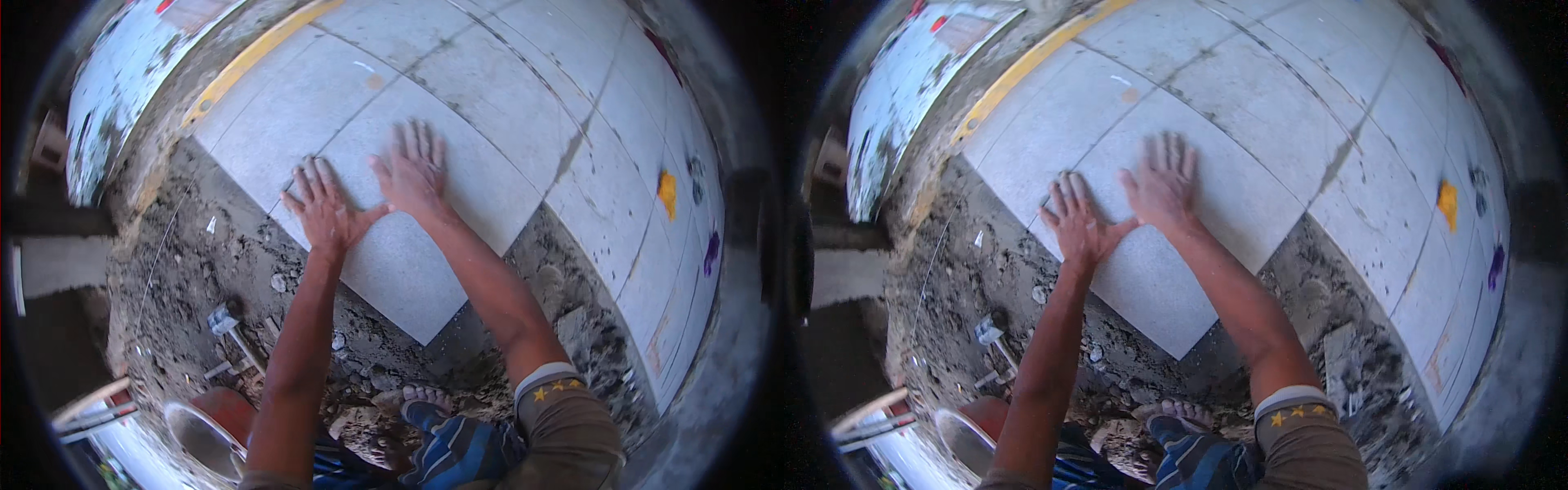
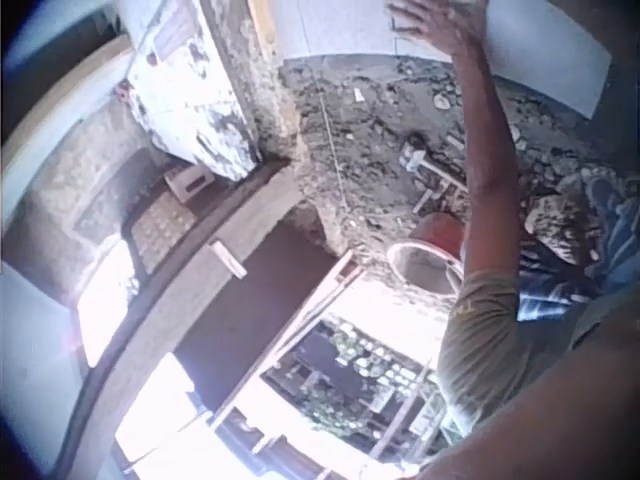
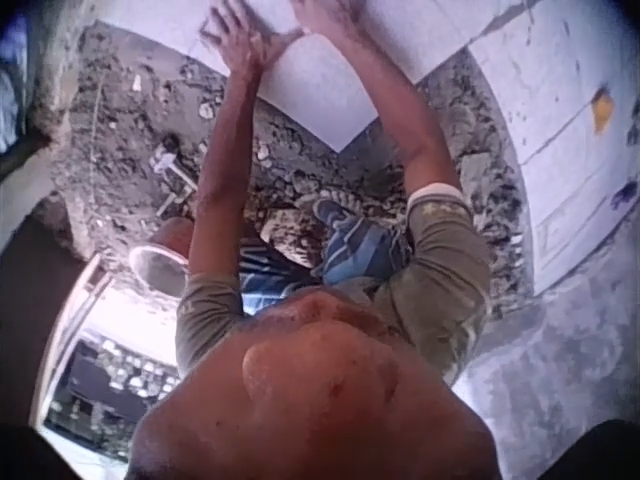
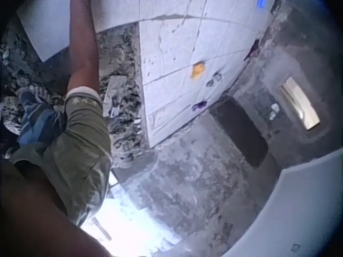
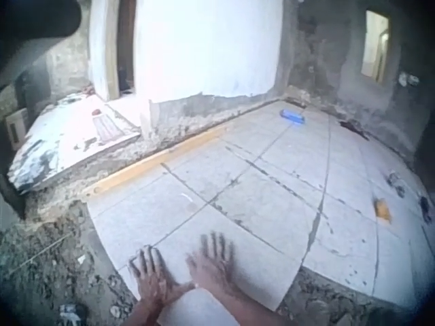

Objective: The recorder is laying ceramic tiles on a floor using mortar and various construction tools.

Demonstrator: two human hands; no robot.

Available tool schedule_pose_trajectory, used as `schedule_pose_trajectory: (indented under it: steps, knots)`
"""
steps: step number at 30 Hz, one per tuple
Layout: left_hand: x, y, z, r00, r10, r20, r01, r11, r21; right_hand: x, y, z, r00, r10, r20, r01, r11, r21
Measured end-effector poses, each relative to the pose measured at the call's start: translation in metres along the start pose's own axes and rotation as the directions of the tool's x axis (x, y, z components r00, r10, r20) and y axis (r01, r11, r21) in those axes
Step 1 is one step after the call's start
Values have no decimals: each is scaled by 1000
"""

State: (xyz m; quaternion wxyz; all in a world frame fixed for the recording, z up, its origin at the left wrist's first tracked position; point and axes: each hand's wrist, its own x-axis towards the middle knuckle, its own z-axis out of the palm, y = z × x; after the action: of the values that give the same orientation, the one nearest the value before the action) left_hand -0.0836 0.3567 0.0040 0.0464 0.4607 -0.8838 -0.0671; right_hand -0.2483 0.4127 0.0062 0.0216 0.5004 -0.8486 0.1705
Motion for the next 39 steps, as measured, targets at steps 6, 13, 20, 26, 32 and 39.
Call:
schedule_pose_trajectory:
  steps: [6, 13, 20, 26, 32, 39]
  knots:
    - [1, -13, 6, 1000, -6, 4, 5, 997, 82, 28, -53, -74, 942, -170, -288, 218, 965, 143]
    - [3, 5, 8, 999, 9, -53, -7, 999, 48, 41, -15, 22, 994, -45, 96, 36, 995, 98]
    - [0, -1, -3, 998, 45, -40, -43, 998, 40, -27, 9, -44, 983, 28, -181, -26, 1000, 14]
    - [2, -8, -5, 999, -32, 12, 31, 996, 84, -30, 16, -38, 997, 61, -41, -58, 994, 88]
    - [2, 1, -10, 1000, -17, 25, 15, 998, 59, -94, 53, -67, 982, 138, -127, -146, 988, -56]
    - [0, -8, 1, 1000, -10, -2, 10, 997, 82, -100, 33, -90, 985, 127, -119, -124, 992, 36]
